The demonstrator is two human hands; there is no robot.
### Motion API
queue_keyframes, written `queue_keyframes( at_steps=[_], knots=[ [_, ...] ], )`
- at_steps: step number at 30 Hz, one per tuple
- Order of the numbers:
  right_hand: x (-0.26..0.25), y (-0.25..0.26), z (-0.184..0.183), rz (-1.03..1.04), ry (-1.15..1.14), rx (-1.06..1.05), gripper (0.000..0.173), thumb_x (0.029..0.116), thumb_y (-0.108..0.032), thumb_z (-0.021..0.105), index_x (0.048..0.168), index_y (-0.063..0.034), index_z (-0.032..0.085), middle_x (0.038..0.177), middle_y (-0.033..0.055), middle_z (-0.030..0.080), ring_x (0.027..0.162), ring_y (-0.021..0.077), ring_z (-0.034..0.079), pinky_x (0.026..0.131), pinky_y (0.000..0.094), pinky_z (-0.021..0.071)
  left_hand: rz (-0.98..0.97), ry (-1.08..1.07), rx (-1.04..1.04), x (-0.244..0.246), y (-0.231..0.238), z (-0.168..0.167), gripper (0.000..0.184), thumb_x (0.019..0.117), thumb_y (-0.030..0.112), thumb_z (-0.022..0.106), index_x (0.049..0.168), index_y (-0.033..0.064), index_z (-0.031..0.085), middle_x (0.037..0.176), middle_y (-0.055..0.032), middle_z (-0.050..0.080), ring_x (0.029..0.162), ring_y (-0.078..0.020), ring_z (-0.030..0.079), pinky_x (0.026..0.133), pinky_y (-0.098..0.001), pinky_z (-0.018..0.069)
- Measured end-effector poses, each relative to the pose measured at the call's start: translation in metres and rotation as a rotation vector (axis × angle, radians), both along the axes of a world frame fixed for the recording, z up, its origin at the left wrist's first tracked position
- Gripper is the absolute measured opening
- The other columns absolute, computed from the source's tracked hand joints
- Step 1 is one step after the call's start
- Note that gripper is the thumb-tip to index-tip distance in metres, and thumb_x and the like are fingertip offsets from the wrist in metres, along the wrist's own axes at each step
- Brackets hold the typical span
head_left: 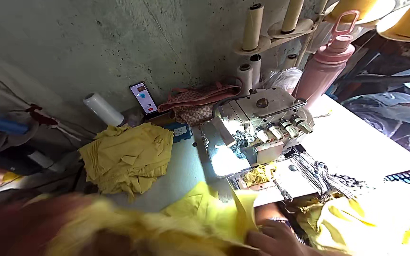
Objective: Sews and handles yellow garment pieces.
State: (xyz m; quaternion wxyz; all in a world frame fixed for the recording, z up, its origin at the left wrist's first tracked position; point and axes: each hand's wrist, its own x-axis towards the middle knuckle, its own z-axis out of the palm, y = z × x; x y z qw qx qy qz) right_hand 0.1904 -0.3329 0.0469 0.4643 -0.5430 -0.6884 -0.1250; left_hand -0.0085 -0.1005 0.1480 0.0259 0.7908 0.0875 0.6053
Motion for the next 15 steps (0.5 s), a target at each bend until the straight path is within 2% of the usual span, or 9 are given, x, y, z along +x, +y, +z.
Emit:
queue_keyframes(
  at_steps=[1,2,3,4,6,7,9,13,15],
  knots=[
    [0.003,-0.013,-0.023,-0.054,0.035,-0.081,0.015,0.1035,-0.025,0.057,0.096,-0.0128,0.062,0.067,0.0044,0.055,0.052,0.0193,0.051,0.049,0.0299,0.0451,-0.056,0.139,0.058,0.036,-0.005,-0.003,0.016,0.1050,0.022,0.050,0.113,0.0118,0.061,0.109,0.0032,0.066,0.110,-0.0049,0.061,0.105,-0.0278,0.0436],
    [0.004,-0.025,-0.051,-0.114,0.105,-0.216,0.018,0.1000,-0.025,0.063,0.091,-0.0094,0.062,0.066,0.0078,0.059,0.051,0.0227,0.057,0.047,0.0358,0.0492,-0.119,0.268,0.096,0.076,-0.012,-0.016,0.016,0.1068,0.029,0.048,0.113,0.0185,0.058,0.108,0.0055,0.063,0.110,-0.0038,0.058,0.108,-0.0263,0.0381],
    [0.003,-0.036,-0.081,-0.164,0.231,-0.399,0.020,0.0943,-0.020,0.069,0.088,-0.0006,0.066,0.067,0.0161,0.066,0.054,0.0321,0.066,0.049,0.0490,0.0550,-0.239,0.359,0.091,0.114,-0.018,-0.042,0.014,0.1074,0.028,0.048,0.111,0.0187,0.058,0.103,0.0024,0.063,0.105,-0.0084,0.059,0.105,-0.0265,0.0391],
    [0.005,-0.044,-0.116,-0.227,0.357,-0.576,0.022,0.0920,-0.016,0.070,0.090,0.0053,0.067,0.071,0.0222,0.068,0.061,0.0401,0.070,0.054,0.0591,0.0561,-0.369,0.423,0.070,0.146,-0.021,-0.079,0.012,0.1066,0.025,0.050,0.108,0.0162,0.059,0.097,-0.0016,0.064,0.098,-0.0136,0.061,0.099,-0.0279,0.0436],
    [0.010,-0.057,-0.182,-0.349,0.578,-0.844,0.031,0.0964,-0.020,0.067,0.103,0.0109,0.065,0.082,0.0297,0.069,0.074,0.0505,0.070,0.067,0.0699,0.0536,-0.537,0.518,0.016,0.183,-0.025,-0.152,0.016,0.1037,0.020,0.052,0.109,0.0094,0.063,0.097,-0.0076,0.071,0.095,-0.0187,0.067,0.094,-0.0315,0.0512],
    [0.015,-0.062,-0.203,-0.393,0.650,-0.910,0.035,0.0981,-0.023,0.065,0.108,0.0106,0.065,0.084,0.0304,0.069,0.078,0.0518,0.070,0.071,0.0717,0.0528,-0.587,0.539,-0.042,0.192,-0.030,-0.172,0.018,0.1023,0.018,0.053,0.110,0.0062,0.065,0.099,-0.0097,0.072,0.096,-0.0185,0.069,0.093,-0.0311,0.0527],
    [0.023,-0.065,-0.211,-0.429,0.672,-0.935,0.033,0.0968,-0.023,0.067,0.109,0.0074,0.068,0.086,0.0291,0.071,0.080,0.0515,0.070,0.072,0.0725,0.0526,-0.673,0.600,-0.189,0.200,-0.036,-0.174,0.022,0.1052,0.018,0.051,0.116,0.0008,0.058,0.106,-0.0136,0.067,0.100,-0.0171,0.066,0.096,-0.0282,0.0508],
    [0.048,-0.080,-0.173,-0.406,0.520,-0.870,0.037,0.0871,-0.036,0.080,0.093,-0.0001,0.074,0.085,0.0225,0.071,0.072,0.0446,0.070,0.063,0.0691,0.0544,-0.726,0.649,-0.297,0.202,-0.033,-0.167,0.023,0.1046,0.017,0.054,0.120,-0.0008,0.054,0.103,-0.0130,0.067,0.090,-0.0132,0.066,0.088,-0.0249,0.0531],
    [0.074,-0.087,-0.151,-0.428,0.447,-0.712,0.034,0.0873,-0.039,0.078,0.096,-0.0064,0.078,0.087,0.0132,0.074,0.072,0.0329,0.073,0.061,0.0606,0.0583,-0.727,0.670,-0.316,0.202,-0.033,-0.166,0.023,0.1036,0.016,0.055,0.120,-0.0004,0.054,0.101,-0.0121,0.066,0.084,-0.0119,0.064,0.083,-0.0230,0.0529]
  ],
)
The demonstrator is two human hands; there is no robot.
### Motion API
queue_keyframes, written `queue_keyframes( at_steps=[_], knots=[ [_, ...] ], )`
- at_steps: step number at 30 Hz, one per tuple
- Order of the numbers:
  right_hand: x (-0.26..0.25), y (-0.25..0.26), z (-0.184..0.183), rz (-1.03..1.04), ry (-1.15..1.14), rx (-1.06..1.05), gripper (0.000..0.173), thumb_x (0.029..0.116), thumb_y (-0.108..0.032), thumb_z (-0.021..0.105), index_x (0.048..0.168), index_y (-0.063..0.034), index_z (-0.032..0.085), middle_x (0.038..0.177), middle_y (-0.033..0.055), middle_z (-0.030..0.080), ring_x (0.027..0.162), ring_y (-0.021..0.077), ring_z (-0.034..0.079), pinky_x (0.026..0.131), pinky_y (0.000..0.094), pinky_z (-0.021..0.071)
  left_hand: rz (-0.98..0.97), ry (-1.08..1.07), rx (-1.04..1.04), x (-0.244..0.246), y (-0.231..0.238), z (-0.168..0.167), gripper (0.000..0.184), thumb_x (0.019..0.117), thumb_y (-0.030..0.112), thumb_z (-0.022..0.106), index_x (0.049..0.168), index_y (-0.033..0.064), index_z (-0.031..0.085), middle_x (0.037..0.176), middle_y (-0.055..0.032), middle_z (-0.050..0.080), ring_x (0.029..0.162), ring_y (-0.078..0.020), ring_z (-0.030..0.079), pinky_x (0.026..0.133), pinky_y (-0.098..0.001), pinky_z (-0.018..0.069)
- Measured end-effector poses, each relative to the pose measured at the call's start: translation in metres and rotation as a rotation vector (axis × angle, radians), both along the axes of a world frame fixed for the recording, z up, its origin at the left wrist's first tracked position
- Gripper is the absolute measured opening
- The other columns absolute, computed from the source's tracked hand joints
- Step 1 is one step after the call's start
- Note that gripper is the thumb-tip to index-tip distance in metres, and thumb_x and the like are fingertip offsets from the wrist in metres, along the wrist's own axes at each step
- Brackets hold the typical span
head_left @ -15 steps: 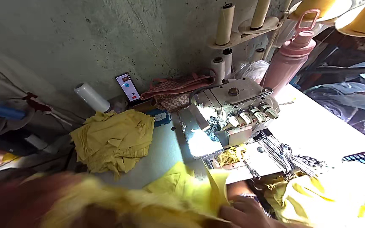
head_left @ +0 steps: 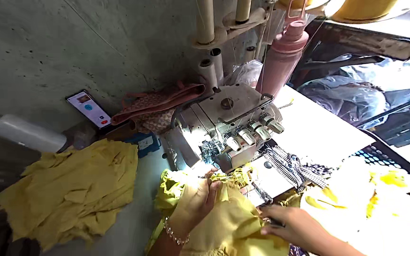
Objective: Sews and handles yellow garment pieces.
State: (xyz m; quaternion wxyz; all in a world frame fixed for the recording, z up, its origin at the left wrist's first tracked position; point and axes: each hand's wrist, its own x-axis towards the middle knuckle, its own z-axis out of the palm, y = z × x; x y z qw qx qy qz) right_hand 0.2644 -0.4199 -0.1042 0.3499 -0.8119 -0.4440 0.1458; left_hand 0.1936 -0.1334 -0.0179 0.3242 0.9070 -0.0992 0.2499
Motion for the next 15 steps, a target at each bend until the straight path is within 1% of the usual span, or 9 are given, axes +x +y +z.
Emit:
queue_keyframes(
  at_steps=[1,3,5,7,8,9,11,13,15],
  knots=[
    [0.012,0.002,0.012,-0.039,-0.058,0.091,0.032,0.0901,-0.041,0.073,0.097,-0.0103,0.078,0.085,0.0068,0.074,0.068,0.0237,0.071,0.059,0.0507,0.0594,0.003,0.010,0.002,0.000,0.000,0.001,0.022,0.1031,0.015,0.055,0.119,-0.0004,0.054,0.100,-0.0118,0.066,0.083,-0.0118,0.063,0.083,-0.0225,0.0529],
    [0.032,0.022,0.040,-0.123,-0.123,0.290,0.029,0.0959,-0.039,0.065,0.098,-0.0133,0.077,0.084,0.0000,0.072,0.063,0.0077,0.064,0.054,0.0285,0.0550,0.016,0.008,0.006,0.001,-0.001,0.002,0.021,0.1010,0.013,0.057,0.117,-0.0010,0.056,0.097,-0.0118,0.066,0.081,-0.0117,0.063,0.082,-0.0215,0.0529],
    [0.043,0.051,0.065,-0.110,-0.068,0.455,0.031,0.1001,-0.039,0.063,0.109,-0.0121,0.075,0.095,0.0003,0.070,0.072,-0.0022,0.058,0.062,0.0128,0.0482,0.014,-0.001,0.022,0.002,0.000,0.001,0.021,0.1014,0.014,0.057,0.116,0.0001,0.056,0.097,-0.0113,0.064,0.082,-0.0118,0.062,0.084,-0.0212,0.0518],
    [0.046,0.085,0.078,-0.060,0.014,0.508,0.041,0.0978,-0.044,0.066,0.118,-0.0094,0.075,0.103,0.0027,0.069,0.083,-0.0023,0.060,0.070,0.0125,0.0502,0.017,-0.023,0.036,0.001,0.000,0.000,0.019,0.1024,0.017,0.056,0.114,0.0022,0.056,0.095,-0.0103,0.064,0.082,-0.0123,0.062,0.083,-0.0223,0.0514],
    [0.045,0.100,0.080,-0.055,0.038,0.500,0.041,0.0963,-0.045,0.067,0.114,-0.0088,0.076,0.100,0.0025,0.069,0.083,-0.0016,0.061,0.070,0.0135,0.0510,0.023,-0.032,0.060,-0.001,0.000,-0.002,0.018,0.1038,0.018,0.055,0.115,0.0046,0.054,0.097,-0.0093,0.063,0.086,-0.0129,0.061,0.086,-0.0232,0.0504],
    [0.043,0.113,0.079,-0.065,0.068,0.499,0.036,0.0953,-0.041,0.067,0.104,-0.0080,0.077,0.093,0.0015,0.067,0.078,-0.0023,0.058,0.067,0.0128,0.0478,0.040,-0.056,0.084,-0.002,0.000,-0.004,0.017,0.1033,0.019,0.055,0.115,0.0063,0.054,0.098,-0.0090,0.063,0.090,-0.0142,0.062,0.089,-0.0245,0.0499],
    [0.040,0.127,0.075,-0.087,0.167,0.525,0.027,0.0950,-0.029,0.065,0.085,-0.0055,0.072,0.082,-0.0017,0.060,0.071,-0.0059,0.050,0.062,0.0091,0.0402,0.090,-0.109,0.136,-0.003,0.001,-0.009,0.017,0.1010,0.020,0.056,0.114,0.0100,0.050,0.103,-0.0084,0.062,0.102,-0.0174,0.061,0.096,-0.0271,0.0471],
    [0.042,0.127,0.075,-0.093,0.338,0.562,0.019,0.0933,-0.019,0.064,0.081,-0.0065,0.070,0.084,-0.0053,0.060,0.075,-0.0094,0.053,0.065,0.0064,0.0431,0.173,-0.157,0.193,-0.004,0.001,-0.013,0.019,0.1033,0.029,0.058,0.113,0.0135,0.050,0.115,-0.0086,0.061,0.116,-0.0188,0.057,0.104,-0.0299,0.0427],
    [0.043,0.123,0.074,-0.100,0.475,0.572,0.014,0.0934,-0.016,0.064,0.084,-0.0085,0.072,0.087,-0.0077,0.063,0.079,-0.0091,0.057,0.069,0.0073,0.0470,0.256,-0.215,0.264,-0.006,0.003,-0.018,0.024,0.1014,0.039,0.060,0.107,0.0160,0.062,0.114,-0.0085,0.059,0.118,-0.0215,0.054,0.108,-0.0348,0.0364]
  ],
)
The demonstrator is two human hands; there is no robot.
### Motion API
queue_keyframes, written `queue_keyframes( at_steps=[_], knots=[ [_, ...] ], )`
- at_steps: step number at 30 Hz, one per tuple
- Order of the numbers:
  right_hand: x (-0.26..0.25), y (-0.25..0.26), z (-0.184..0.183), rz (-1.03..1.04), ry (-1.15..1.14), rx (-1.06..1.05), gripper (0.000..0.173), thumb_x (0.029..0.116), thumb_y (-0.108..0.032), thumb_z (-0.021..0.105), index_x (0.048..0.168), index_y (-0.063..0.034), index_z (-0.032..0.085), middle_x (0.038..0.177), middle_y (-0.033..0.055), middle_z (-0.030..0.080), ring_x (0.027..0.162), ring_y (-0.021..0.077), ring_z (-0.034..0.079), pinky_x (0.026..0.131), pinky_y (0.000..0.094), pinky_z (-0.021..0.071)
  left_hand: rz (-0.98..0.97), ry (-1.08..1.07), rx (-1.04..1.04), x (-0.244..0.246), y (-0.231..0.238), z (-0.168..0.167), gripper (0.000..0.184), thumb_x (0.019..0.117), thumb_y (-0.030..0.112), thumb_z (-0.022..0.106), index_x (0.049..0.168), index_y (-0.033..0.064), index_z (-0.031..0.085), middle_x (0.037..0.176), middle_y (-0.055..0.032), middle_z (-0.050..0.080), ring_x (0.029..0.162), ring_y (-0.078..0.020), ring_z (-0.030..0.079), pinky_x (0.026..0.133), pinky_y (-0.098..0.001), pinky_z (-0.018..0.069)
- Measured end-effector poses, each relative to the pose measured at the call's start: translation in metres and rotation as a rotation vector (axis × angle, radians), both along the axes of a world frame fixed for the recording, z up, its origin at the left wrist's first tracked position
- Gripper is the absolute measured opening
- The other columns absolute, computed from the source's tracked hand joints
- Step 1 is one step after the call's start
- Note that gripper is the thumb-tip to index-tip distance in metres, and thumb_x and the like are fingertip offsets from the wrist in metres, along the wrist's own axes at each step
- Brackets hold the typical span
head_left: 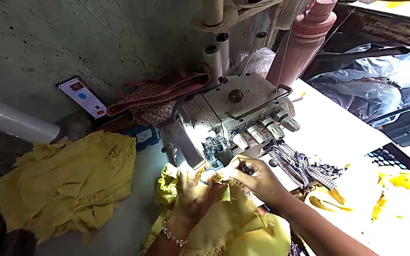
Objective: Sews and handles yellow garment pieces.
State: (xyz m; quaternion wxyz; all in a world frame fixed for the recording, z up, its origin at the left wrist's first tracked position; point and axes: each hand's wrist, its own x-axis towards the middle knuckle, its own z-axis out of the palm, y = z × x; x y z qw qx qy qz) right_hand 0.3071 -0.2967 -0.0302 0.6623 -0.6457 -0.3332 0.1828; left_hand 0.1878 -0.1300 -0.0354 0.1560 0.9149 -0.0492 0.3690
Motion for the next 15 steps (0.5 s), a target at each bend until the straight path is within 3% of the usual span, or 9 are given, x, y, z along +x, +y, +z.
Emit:
queue_keyframes(
  at_steps=[3,5,10,15],
  knots=[
    [0.000,-0.003,-0.004,0.002,0.020,0.004,0.016,0.0965,-0.020,0.066,0.089,-0.0089,0.074,0.091,-0.0075,0.066,0.081,-0.0081,0.060,0.070,0.0082,0.0489,0.025,-0.063,0.121,-0.004,0.002,-0.001,0.014,0.1017,0.035,0.061,0.102,0.0214,0.065,0.105,-0.0014,0.058,0.109,-0.0182,0.052,0.106,-0.0351,0.0321],
    [-0.002,-0.006,0.000,0.003,0.025,-0.021,0.016,0.0982,-0.022,0.065,0.092,-0.0092,0.074,0.091,-0.0085,0.066,0.075,-0.0104,0.058,0.064,0.0062,0.0480,0.003,-0.091,0.182,-0.008,0.001,-0.001,0.009,0.1029,0.029,0.059,0.103,0.0214,0.064,0.105,0.0003,0.058,0.110,-0.0168,0.051,0.108,-0.0344,0.0291],
    [-0.009,-0.009,0.007,0.079,0.117,-0.056,0.013,0.1006,-0.022,0.062,0.095,-0.0122,0.069,0.072,-0.0163,0.058,0.054,-0.0129,0.048,0.051,0.0059,0.0418,-0.082,-0.167,0.154,-0.014,0.000,-0.001,0.005,0.1029,0.027,0.058,0.106,0.0242,0.057,0.110,0.0022,0.051,0.115,-0.0129,0.048,0.108,-0.0300,0.0306],
    [-0.016,-0.007,-0.001,0.130,0.076,0.022,0.016,0.1009,-0.023,0.062,0.093,-0.0107,0.068,0.075,-0.0144,0.059,0.058,-0.0130,0.048,0.053,0.0052,0.0404,-0.135,-0.212,0.123,-0.015,0.002,-0.008,0.003,0.1025,0.023,0.059,0.105,0.0226,0.059,0.111,0.0014,0.051,0.117,-0.0136,0.049,0.108,-0.0295,0.0329]
  ],
)
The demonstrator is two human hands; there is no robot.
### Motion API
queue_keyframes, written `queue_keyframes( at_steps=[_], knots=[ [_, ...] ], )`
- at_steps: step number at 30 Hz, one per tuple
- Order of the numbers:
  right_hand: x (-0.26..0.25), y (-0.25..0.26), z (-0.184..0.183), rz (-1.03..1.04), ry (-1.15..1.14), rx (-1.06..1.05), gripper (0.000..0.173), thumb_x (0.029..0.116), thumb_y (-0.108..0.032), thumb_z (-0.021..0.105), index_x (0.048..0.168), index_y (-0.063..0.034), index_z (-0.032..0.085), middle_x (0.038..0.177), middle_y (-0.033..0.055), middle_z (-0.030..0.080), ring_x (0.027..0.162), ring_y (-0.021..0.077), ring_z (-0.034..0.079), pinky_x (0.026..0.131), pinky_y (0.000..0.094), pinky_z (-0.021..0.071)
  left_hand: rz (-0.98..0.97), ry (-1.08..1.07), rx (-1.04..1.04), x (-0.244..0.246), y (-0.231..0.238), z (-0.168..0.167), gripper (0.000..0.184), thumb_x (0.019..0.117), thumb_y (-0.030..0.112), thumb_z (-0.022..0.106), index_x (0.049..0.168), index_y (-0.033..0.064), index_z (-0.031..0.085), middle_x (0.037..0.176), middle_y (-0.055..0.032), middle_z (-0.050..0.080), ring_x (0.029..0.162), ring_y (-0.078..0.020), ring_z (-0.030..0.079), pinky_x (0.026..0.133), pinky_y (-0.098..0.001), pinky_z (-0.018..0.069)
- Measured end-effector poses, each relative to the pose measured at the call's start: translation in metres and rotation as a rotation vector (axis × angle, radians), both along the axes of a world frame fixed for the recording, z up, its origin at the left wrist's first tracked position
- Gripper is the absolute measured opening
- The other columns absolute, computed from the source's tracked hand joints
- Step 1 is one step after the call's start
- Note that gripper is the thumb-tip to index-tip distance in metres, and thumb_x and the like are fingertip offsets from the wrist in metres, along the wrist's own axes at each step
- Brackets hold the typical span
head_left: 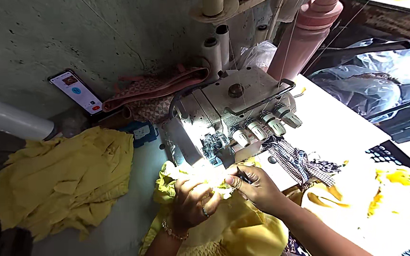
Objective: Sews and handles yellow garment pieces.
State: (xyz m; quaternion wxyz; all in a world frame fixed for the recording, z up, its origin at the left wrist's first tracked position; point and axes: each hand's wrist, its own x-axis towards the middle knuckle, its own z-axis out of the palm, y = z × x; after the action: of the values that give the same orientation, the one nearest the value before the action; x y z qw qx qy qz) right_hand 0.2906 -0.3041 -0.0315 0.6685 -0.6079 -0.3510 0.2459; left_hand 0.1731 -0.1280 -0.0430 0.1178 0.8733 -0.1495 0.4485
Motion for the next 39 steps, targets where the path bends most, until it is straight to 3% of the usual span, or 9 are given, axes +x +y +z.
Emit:
queue_keyframes(
  at_steps=[5,9,14,16,21,25,29,34,39],
  knots=[
    [0.001,0.000,-0.009,0.028,-0.126,0.097,0.021,0.1022,-0.020,0.061,0.091,-0.0038,0.069,0.084,-0.0067,0.064,0.067,-0.0124,0.051,0.060,0.0045,0.0422,-0.017,0.016,-0.029,0.001,0.002,-0.001,0.004,0.1025,0.023,0.059,0.106,0.0224,0.058,0.113,0.0017,0.053,0.117,-0.0137,0.049,0.107,-0.0296,0.0341],
    [0.004,0.000,-0.010,0.025,-0.197,0.142,0.023,0.1040,-0.021,0.059,0.095,-0.0027,0.070,0.087,-0.0045,0.067,0.072,-0.0111,0.054,0.064,0.0052,0.0446,0.007,0.101,-0.179,0.005,-0.001,0.002,0.011,0.1063,0.032,0.053,0.105,0.0227,0.058,0.120,0.0090,0.068,0.127,-0.0094,0.053,0.113,-0.0341,0.0281],
    [0.006,0.002,-0.009,-0.022,-0.476,0.130,0.035,0.1003,-0.037,0.066,0.096,-0.0020,0.065,0.084,0.0030,0.066,0.068,-0.0055,0.053,0.061,0.0075,0.0423,-0.021,0.343,-0.348,0.006,0.001,0.021,0.014,0.1007,0.030,0.058,0.096,0.0176,0.063,0.095,0.0013,0.072,0.107,-0.0084,0.063,0.113,-0.0425,0.0251],
    [0.006,0.004,-0.005,-0.070,-0.553,0.101,0.028,0.0997,-0.028,0.066,0.093,-0.0009,0.066,0.082,0.0062,0.069,0.070,-0.0018,0.058,0.065,0.0096,0.0457,-0.083,0.433,-0.370,0.007,0.006,0.029,0.011,0.0979,0.025,0.060,0.095,0.0144,0.063,0.090,-0.0018,0.069,0.097,-0.0095,0.065,0.111,-0.0426,0.0278],
    [0.006,0.009,0.000,-0.126,-0.276,0.171,0.015,0.0984,-0.019,0.066,0.089,-0.0076,0.064,0.082,-0.0078,0.068,0.066,-0.0125,0.054,0.059,0.0045,0.0433,-0.083,0.483,-0.378,0.006,0.009,0.040,0.022,0.1008,0.030,0.061,0.094,0.0086,0.060,0.083,-0.0056,0.064,0.085,-0.0123,0.061,0.093,-0.0344,0.0369],
    [0.005,0.012,0.000,-0.139,-0.197,0.150,0.012,0.0978,-0.019,0.066,0.088,-0.0118,0.064,0.073,-0.0139,0.060,0.057,-0.0134,0.048,0.051,0.0047,0.0401,0.013,0.633,-0.477,0.005,0.005,0.046,0.034,0.1011,0.034,0.058,0.119,0.0068,0.067,0.091,0.0006,0.065,0.089,-0.0082,0.058,0.094,-0.0403,0.0358],
    [0.004,0.011,0.000,-0.155,-0.238,0.092,0.017,0.0983,-0.022,0.065,0.086,-0.0109,0.063,0.071,-0.0131,0.058,0.059,-0.0132,0.047,0.053,0.0051,0.0392,0.040,0.630,-0.580,0.008,0.001,0.046,0.021,0.0969,0.031,0.064,0.090,0.0144,0.074,0.083,0.0050,0.066,0.087,-0.0035,0.059,0.096,-0.0380,0.0355],
    [0.005,0.008,0.002,-0.166,-0.335,0.021,0.032,0.0938,-0.034,0.072,0.104,-0.0046,0.073,0.088,-0.0084,0.068,0.067,-0.0143,0.047,0.060,0.0038,0.0389,0.091,0.626,-0.594,0.012,-0.002,0.044,0.018,0.0942,0.032,0.063,0.089,0.0192,0.074,0.088,0.0085,0.067,0.094,-0.0029,0.060,0.096,-0.0441,0.0334],
    [0.004,0.006,0.000,-0.215,-0.389,0.094,0.021,0.0934,-0.023,0.073,0.087,-0.0029,0.073,0.086,-0.0020,0.071,0.076,-0.0097,0.059,0.069,0.0055,0.0468,0.075,0.687,-0.579,0.012,-0.002,0.048,0.021,0.0955,0.035,0.064,0.088,0.0165,0.071,0.084,0.0077,0.064,0.087,-0.0025,0.059,0.095,-0.0446,0.0332]
  ],
)
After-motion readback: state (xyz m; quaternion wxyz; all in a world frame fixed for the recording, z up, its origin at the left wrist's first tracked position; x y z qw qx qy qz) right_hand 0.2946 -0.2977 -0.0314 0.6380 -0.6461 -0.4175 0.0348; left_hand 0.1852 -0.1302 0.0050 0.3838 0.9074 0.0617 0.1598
